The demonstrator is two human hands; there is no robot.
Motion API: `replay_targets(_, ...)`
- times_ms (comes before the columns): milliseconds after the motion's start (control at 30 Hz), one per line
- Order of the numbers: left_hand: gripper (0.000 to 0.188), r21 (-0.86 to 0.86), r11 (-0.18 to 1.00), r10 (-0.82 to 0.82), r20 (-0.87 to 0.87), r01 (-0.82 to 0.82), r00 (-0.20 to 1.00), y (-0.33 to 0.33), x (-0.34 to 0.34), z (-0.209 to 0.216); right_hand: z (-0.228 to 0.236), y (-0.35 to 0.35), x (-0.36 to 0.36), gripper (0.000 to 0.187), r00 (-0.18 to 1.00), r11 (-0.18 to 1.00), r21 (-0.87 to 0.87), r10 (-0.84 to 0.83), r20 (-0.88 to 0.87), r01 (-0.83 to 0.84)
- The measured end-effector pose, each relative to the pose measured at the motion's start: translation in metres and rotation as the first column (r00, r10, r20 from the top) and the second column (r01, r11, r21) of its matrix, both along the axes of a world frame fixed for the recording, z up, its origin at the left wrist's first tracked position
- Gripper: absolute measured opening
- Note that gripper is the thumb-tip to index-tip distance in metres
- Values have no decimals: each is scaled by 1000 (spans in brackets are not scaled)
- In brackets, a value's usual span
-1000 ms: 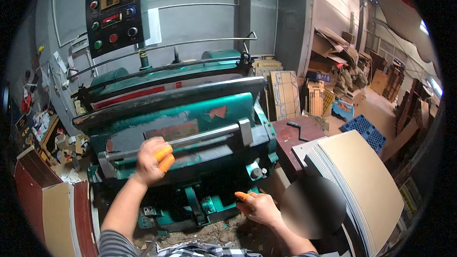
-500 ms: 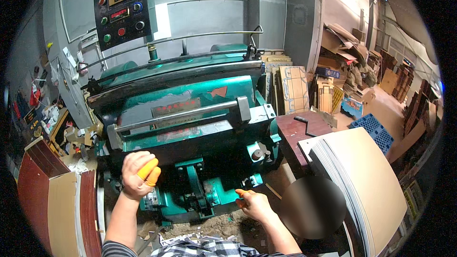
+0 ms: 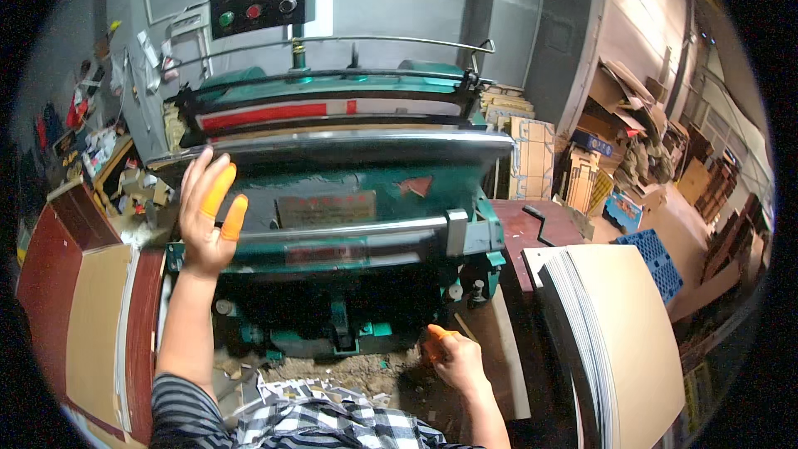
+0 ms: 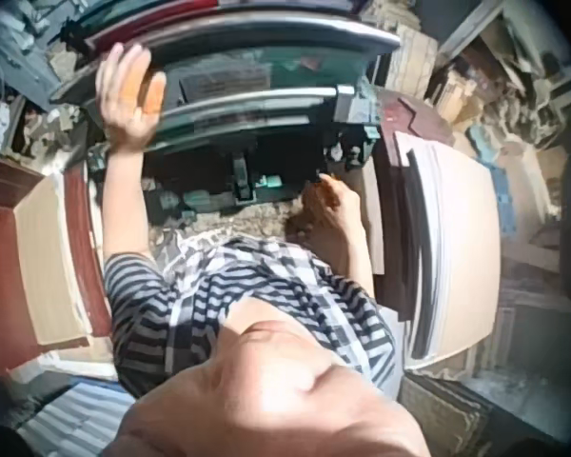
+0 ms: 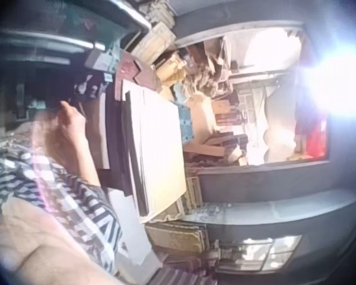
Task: The person repeatedly picks up large cardboard sheets from a stack, places them on a hydraulic guillotine cutter, aligns them, and operates the machine to cut the sheets. The cut pieces are then stacked on a nearby table.
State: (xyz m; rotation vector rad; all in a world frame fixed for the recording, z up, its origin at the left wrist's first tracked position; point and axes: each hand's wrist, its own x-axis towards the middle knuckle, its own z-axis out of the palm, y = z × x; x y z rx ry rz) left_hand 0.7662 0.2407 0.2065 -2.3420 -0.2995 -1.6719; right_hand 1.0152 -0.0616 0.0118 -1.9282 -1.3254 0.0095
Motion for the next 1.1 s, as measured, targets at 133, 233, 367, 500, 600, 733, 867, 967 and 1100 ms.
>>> replay_targets(133,42,-80,977,191,-83,-198,978,36,-8,-15,27,-10,-8,34,993,995,98,-15,116,3)
replay_targets(233,52,-280,867,317,-328,-412,890,66,-29,-58,40,-9,-17,29,969,922,371,12,249,-107)
replay_targets(367,75,-381,502,195,-825,-777,531,76,-72,-149,49,6,-31,25,978,884,431,113,177,-181)
replay_targets(500,85,-341,341,42,-925,-876,377,43,-132,-226,15,47,-27,35,992,972,211,120,-42,-108)
replay_targets(600,91,-393,350,-62,-915,-850,398,5,-153,-227,-26,79,-10,55,992,999,-5,49,117,-49)
replay_targets(733,95,-376,468,-137,-925,-800,354,-55,-187,-195,-48,81,1,81,970,823,-563,188,153,-70)
replay_targets(867,68,-472,640,16,-780,-606,625,-97,-241,-169,15,40,-7,79,864,768,-519,493,105,-376)
replay_targets(967,45,-329,811,186,-640,-484,746,-85,-269,-178,30,26,-40,57,879,849,-492,373,295,-195)
replay_targets(1100,26,-258,910,141,-542,-324,828,-40,-274,-165,-5,-7,-40,60,828,923,-359,309,469,-141)
